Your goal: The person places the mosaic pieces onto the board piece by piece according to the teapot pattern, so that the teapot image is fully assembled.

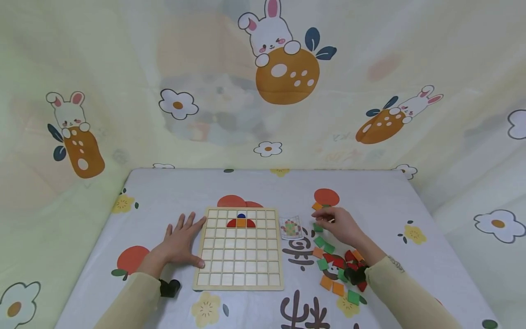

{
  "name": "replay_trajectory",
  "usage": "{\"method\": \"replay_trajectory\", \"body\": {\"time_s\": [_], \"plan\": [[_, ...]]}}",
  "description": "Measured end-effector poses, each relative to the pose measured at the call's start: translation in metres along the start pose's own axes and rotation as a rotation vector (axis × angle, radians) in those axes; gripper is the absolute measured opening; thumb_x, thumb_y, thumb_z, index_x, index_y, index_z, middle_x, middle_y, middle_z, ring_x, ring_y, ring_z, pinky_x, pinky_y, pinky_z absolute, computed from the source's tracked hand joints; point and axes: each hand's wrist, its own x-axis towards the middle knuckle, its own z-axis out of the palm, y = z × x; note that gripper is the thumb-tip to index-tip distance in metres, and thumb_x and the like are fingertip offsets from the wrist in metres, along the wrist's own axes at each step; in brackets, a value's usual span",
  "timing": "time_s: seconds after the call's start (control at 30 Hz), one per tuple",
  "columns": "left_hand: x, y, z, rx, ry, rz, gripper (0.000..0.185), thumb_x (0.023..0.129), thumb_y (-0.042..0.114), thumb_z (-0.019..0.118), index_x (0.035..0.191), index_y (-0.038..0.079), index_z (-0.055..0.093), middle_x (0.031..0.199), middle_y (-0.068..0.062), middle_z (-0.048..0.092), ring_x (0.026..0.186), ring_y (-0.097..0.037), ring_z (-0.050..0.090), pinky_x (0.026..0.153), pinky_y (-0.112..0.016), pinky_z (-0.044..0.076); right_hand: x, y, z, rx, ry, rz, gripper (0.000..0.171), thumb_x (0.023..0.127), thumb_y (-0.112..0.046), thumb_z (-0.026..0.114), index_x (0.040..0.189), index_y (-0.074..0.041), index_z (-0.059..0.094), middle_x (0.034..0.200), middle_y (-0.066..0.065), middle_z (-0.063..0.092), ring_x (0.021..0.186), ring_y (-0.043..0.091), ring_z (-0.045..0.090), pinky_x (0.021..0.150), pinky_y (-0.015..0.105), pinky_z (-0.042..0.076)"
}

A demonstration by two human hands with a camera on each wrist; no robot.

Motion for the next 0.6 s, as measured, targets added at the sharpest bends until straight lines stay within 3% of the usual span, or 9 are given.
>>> {"method": "replay_trajectory", "body": {"time_s": [0.33, 0.6], "plan": [[0.0, -0.003, 0.001, -0.008, 0.003, 0.008, 0.129, 0.047, 0.057, 0.088, 0.152, 0.018, 0.024, 0.158, -0.02, 0.008, 0.142, -0.046, -0.004, 0.106, -0.071, -0.001, -0.021, 0.023, 0.004, 0.015, -0.042, 0.137, 0.025, 0.09, -0.009, 0.065, 0.115, -0.008, 0.068, 0.104, 0.005, 0.066, 0.088, 0.02, 0.054, 0.073, 0.027, 0.05], [0.001, -0.002, 0.003, -0.004, -0.002, -0.004, 0.13, 0.047, 0.059, 0.087, 0.152, 0.018, 0.024, 0.158, -0.019, 0.007, 0.142, -0.045, -0.004, 0.106, -0.071, -0.001, -0.025, 0.04, 0.01, 0.0, -0.081, 0.16, 0.027, 0.09, -0.007, 0.064, 0.114, -0.016, 0.069, 0.107, 0.003, 0.064, 0.094, 0.02, 0.053, 0.077, 0.028, 0.05]]}}
